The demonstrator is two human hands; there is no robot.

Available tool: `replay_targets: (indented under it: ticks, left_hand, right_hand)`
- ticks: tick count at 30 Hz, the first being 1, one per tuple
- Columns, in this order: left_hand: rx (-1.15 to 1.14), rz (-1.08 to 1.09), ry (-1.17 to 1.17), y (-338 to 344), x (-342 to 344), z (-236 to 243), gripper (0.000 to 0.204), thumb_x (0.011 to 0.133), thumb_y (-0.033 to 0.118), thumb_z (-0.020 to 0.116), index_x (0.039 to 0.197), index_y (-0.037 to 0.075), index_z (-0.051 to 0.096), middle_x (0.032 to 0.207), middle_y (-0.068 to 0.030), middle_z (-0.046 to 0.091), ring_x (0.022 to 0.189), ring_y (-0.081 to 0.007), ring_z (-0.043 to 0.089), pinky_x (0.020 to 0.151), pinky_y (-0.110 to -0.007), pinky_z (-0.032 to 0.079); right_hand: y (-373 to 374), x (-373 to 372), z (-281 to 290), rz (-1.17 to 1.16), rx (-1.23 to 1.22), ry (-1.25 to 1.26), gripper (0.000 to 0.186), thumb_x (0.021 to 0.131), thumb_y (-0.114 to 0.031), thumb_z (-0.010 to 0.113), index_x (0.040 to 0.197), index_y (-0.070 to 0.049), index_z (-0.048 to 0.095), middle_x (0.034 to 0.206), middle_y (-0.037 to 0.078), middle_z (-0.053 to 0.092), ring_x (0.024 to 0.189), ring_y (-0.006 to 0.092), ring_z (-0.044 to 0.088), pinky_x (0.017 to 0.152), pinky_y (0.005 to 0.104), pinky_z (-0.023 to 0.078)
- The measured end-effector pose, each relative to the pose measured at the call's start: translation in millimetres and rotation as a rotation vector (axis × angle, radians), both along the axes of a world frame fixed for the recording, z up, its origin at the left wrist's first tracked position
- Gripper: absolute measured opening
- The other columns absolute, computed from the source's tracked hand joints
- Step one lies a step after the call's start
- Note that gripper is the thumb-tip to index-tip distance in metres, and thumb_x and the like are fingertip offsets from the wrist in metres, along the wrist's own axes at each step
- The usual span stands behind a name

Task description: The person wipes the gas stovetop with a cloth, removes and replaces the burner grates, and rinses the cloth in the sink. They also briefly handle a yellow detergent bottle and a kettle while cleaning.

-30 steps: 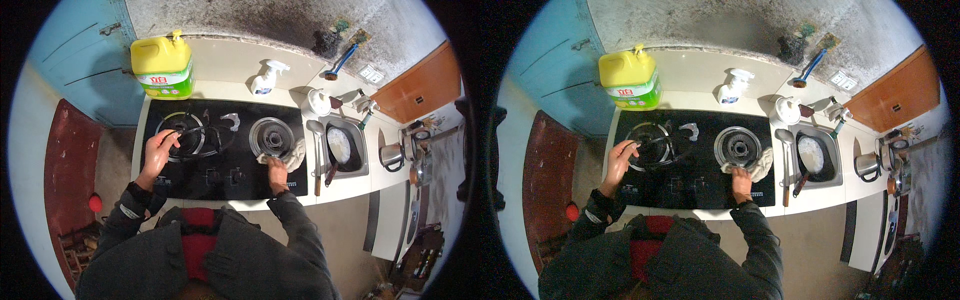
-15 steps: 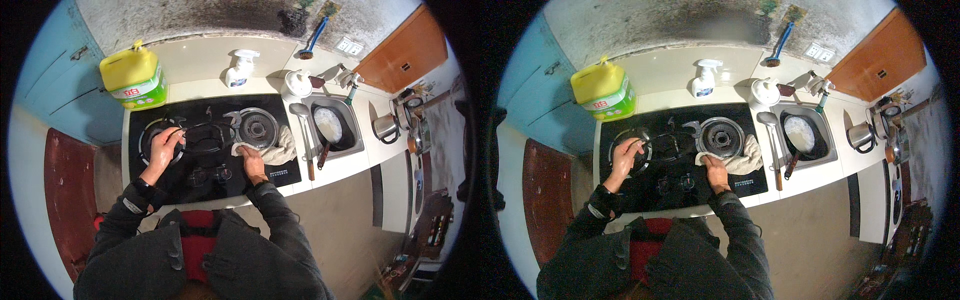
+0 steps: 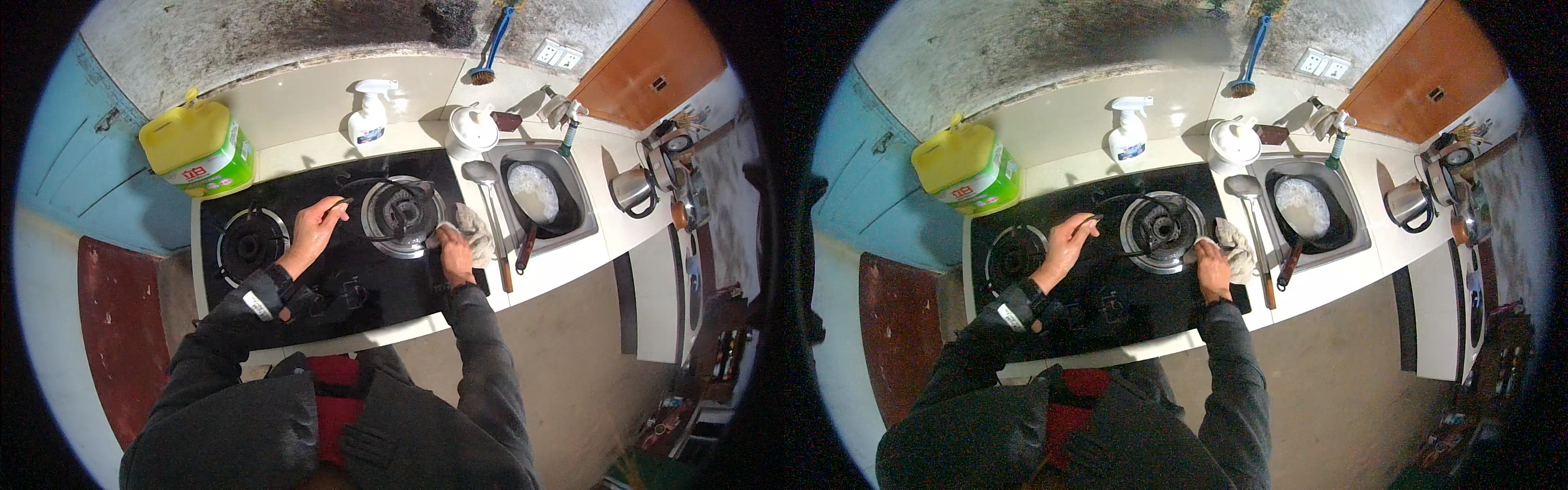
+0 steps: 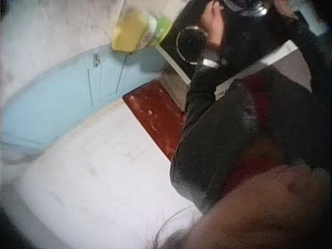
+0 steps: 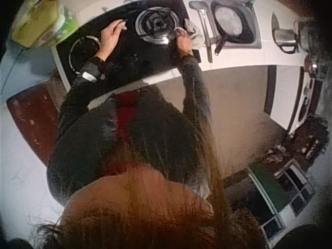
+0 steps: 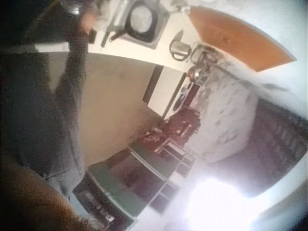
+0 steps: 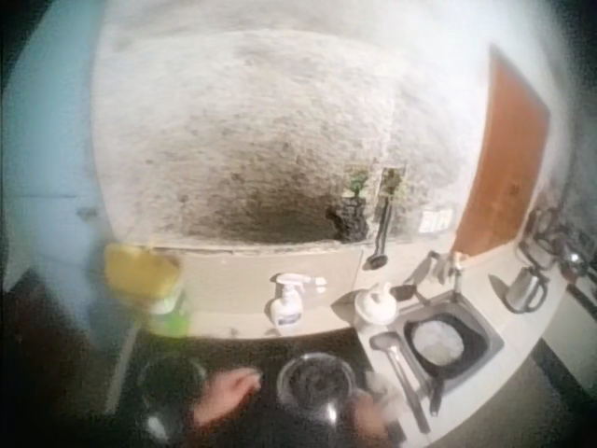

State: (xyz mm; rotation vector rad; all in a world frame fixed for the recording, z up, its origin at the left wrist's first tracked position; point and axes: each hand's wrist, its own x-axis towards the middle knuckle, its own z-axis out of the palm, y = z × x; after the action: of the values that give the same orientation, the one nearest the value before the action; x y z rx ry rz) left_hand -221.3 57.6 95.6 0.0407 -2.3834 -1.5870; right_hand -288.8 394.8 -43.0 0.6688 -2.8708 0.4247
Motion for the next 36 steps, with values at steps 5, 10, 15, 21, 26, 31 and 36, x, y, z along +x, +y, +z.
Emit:
replay_targets:
  ticks: [5, 10, 15, 21, 26, 31, 36]
  left_hand:
    - [-0.014, -0.021, 0.004, 28.8, -23.0, -16.8, 0.02, 0.094, 0.017, 0.061, 0.107, 0.004, 0.067, 0.081, -0.0095, 0.071, 0.074, -0.0174, 0.069, 0.066, -0.029, 0.051]
    - [-0.073, -0.024, 0.028, 52.3, -34.6, -36.8, 0.02, 0.094, 0.018, 0.062, 0.107, 0.003, 0.067, 0.084, -0.0107, 0.072, 0.075, -0.0221, 0.071, 0.067, -0.03, 0.053]
    - [-0.14, -0.043, 0.027, 59.6, -38.6, -55.1, 0.023, 0.094, 0.018, 0.062, 0.111, 0.002, 0.066, 0.086, -0.0104, 0.072, 0.079, -0.0194, 0.07, 0.069, -0.03, 0.053]
    - [-0.148, -0.085, 0.02, 62.2, -35.1, -74.1, 0.024, 0.094, 0.016, 0.063, 0.112, 0.002, 0.066, 0.09, -0.0125, 0.073, 0.082, -0.0206, 0.071, 0.07, -0.03, 0.054]
    - [-0.124, -0.149, 0.051, 55.7, -34.4, -90.0, 0.023, 0.092, 0.018, 0.064, 0.109, 0.004, 0.068, 0.092, -0.0138, 0.072, 0.082, -0.0277, 0.071, 0.07, -0.033, 0.055]
    - [-0.285, -0.161, 0.035, 39.3, -34.5, -99.0, 0.027, 0.094, 0.021, 0.063, 0.116, 0.006, 0.068, 0.093, -0.0125, 0.073, 0.072, -0.0206, 0.07, 0.064, -0.031, 0.052]
    - [-0.334, -0.173, -0.002, 34.1, -28.6, -99.8, 0.031, 0.094, 0.028, 0.063, 0.118, 0.009, 0.068, 0.089, -0.013, 0.073, 0.062, -0.023, 0.067, 0.058, -0.035, 0.05]
  right_hand:
    - [19.6, -35.4, 24.3, -0.363, -0.219, -0.18, 0.028, 0.094, -0.019, 0.052, 0.119, -0.021, 0.064, 0.123, 0.007, 0.063, 0.117, 0.0283, 0.056, 0.095, 0.0506, 0.044]
    - [24.0, -19.4, 26.5, -0.377, 0.025, -0.056, 0.033, 0.095, -0.026, 0.054, 0.128, -0.027, 0.06, 0.132, 0.003, 0.059, 0.127, 0.0224, 0.05, 0.101, 0.0684, 0.026]
    - [16.2, 14.0, 11.4, -0.356, 0.074, 0.081, 0.038, 0.093, -0.026, 0.059, 0.13, -0.021, 0.056, 0.136, 0.003, 0.055, 0.123, 0.0235, 0.05, 0.101, 0.0593, 0.034]
    - [-6.6, 93.1, 13.6, -0.262, 0.046, 0.068, 0.044, 0.089, -0.02, 0.06, 0.132, -0.018, 0.056, 0.127, 0.006, 0.055, 0.114, 0.0238, 0.052, 0.094, 0.0489, 0.036]
    - [-25.7, 164.2, 21.4, -0.125, -0.031, 0.008, 0.046, 0.083, -0.02, 0.066, 0.128, -0.02, 0.06, 0.12, 0.006, 0.058, 0.106, 0.0247, 0.054, 0.088, 0.0455, 0.038]
    - [-17.5, 191.8, 42.7, -0.243, -0.649, -0.426, 0.032, 0.086, -0.018, 0.07, 0.115, -0.008, 0.067, 0.106, 0.008, 0.064, 0.094, 0.0203, 0.062, 0.083, 0.0379, 0.05]
    - [9.9, 105.0, 56.5, -0.487, -0.955, -0.313, 0.035, 0.096, -0.024, 0.06, 0.118, 0.004, 0.061, 0.116, 0.019, 0.061, 0.104, 0.0305, 0.062, 0.091, 0.037, 0.048]
